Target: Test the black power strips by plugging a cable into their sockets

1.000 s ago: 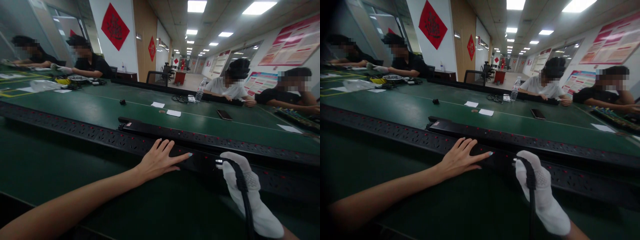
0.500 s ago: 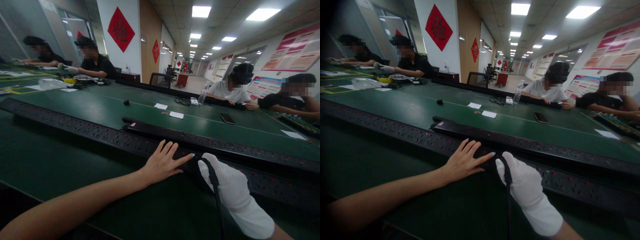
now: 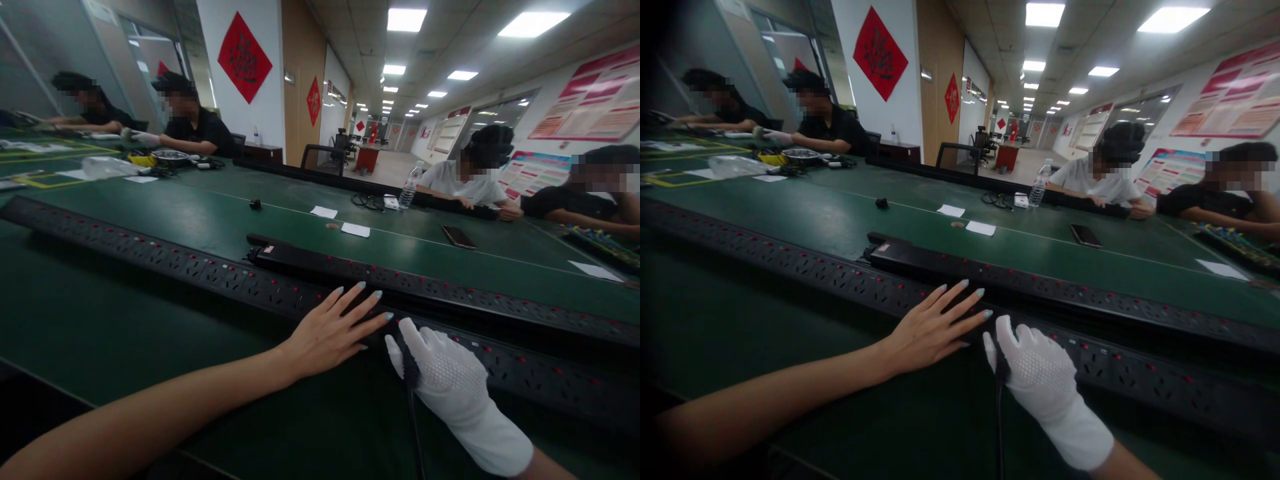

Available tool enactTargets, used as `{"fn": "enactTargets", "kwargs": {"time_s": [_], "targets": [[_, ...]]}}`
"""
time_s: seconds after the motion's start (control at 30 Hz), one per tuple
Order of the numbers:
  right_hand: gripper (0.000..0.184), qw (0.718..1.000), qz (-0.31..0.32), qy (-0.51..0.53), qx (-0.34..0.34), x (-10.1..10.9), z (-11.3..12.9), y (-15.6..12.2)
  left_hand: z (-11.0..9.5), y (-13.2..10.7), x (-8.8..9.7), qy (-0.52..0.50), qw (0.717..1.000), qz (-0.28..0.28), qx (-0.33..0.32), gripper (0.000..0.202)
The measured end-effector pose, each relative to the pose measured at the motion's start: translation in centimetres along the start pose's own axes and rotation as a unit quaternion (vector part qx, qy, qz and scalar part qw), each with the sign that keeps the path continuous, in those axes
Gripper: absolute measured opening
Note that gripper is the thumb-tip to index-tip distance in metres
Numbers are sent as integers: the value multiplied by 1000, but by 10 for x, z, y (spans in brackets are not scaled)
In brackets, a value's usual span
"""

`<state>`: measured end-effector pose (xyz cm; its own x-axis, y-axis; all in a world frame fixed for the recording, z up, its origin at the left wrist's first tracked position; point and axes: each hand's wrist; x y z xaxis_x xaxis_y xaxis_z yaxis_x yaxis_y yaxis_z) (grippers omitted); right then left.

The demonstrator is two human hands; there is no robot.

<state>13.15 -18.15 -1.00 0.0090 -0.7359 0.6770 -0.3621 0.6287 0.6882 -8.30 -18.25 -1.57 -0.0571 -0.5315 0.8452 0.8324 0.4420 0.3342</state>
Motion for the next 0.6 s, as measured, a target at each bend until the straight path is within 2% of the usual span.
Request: {"fn": "enactTargets", "kwargs": {"time_s": [0.27,0.6], "targets": [[29,999,19,48,-1,-3,-4,-4,0,-1,-3,6,999,15,-38,54],[30,997,30,75,-11,-1,-5,-4,-3,0,-3,-10,999,19,-34,53]]}}
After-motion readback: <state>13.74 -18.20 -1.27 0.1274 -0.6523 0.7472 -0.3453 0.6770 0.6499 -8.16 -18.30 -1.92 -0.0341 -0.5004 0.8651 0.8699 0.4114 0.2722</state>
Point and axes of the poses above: each hand's wrist, its own y-axis towards the middle knuckle, its own x-axis out of the back of the hand, z = x × y, and after that the axes turned 15 degrees about -x, right-handed
